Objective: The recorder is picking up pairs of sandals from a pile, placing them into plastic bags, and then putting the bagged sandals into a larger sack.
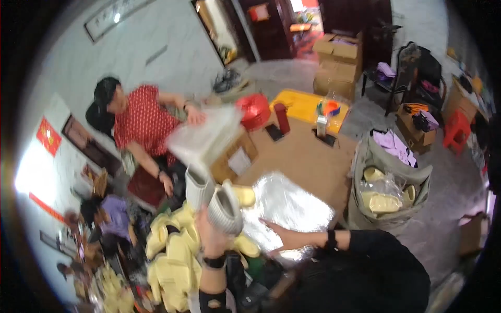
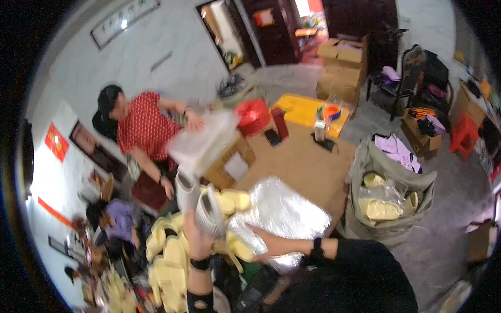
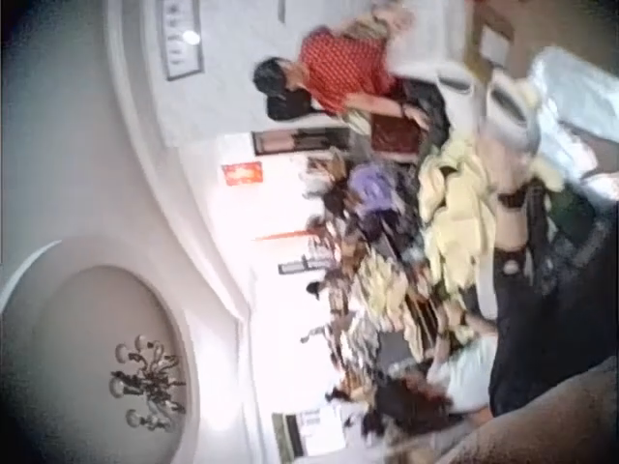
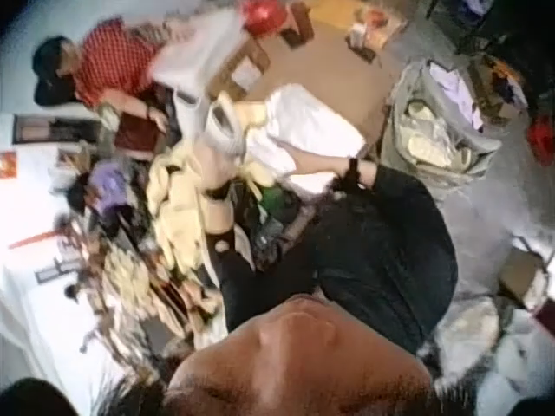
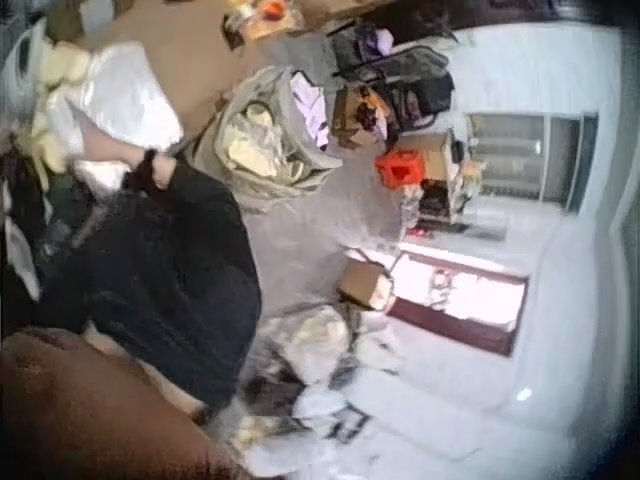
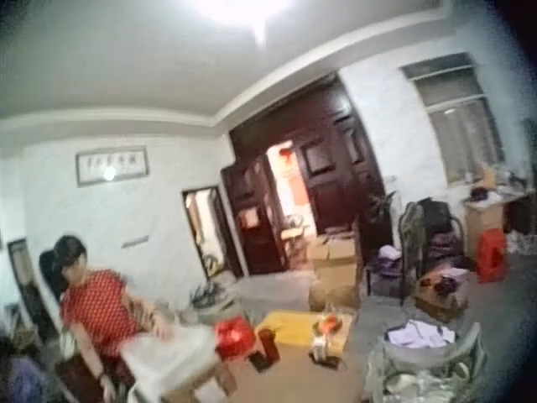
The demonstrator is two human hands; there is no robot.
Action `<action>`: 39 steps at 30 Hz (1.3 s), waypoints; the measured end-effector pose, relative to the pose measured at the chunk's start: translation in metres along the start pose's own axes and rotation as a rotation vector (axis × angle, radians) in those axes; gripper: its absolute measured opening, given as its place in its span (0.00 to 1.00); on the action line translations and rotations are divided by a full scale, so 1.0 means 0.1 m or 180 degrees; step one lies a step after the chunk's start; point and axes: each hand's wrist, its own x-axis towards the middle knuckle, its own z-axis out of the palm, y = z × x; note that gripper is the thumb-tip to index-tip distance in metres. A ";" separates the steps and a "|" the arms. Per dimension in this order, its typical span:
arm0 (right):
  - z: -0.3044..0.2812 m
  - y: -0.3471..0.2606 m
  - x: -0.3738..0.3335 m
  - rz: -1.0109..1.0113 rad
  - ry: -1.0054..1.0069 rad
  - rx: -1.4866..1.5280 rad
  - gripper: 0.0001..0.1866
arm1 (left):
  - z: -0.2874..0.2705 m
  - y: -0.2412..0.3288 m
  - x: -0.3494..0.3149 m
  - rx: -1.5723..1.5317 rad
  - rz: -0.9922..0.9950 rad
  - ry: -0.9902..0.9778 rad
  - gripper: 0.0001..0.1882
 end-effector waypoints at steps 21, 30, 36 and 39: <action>-1.31 2.13 -0.42 0.0819 0.1186 -0.0088 0.27 | 2.09 -2.20 -1.13 0.0092 -0.2118 0.0250 0.15; -0.89 2.33 -0.50 0.1635 -0.0232 -0.1564 0.12 | 1.76 -2.37 -1.97 0.4006 -0.0995 -0.1229 0.18; -0.67 2.42 -0.17 0.1395 -0.0292 -0.1710 0.14 | 1.66 -2.70 -2.05 0.3692 -0.0952 -0.1517 0.23; -0.59 2.42 -0.20 0.1115 -0.0674 -0.1898 0.19 | 1.64 -2.60 -2.01 0.4090 -0.0898 -0.1979 0.26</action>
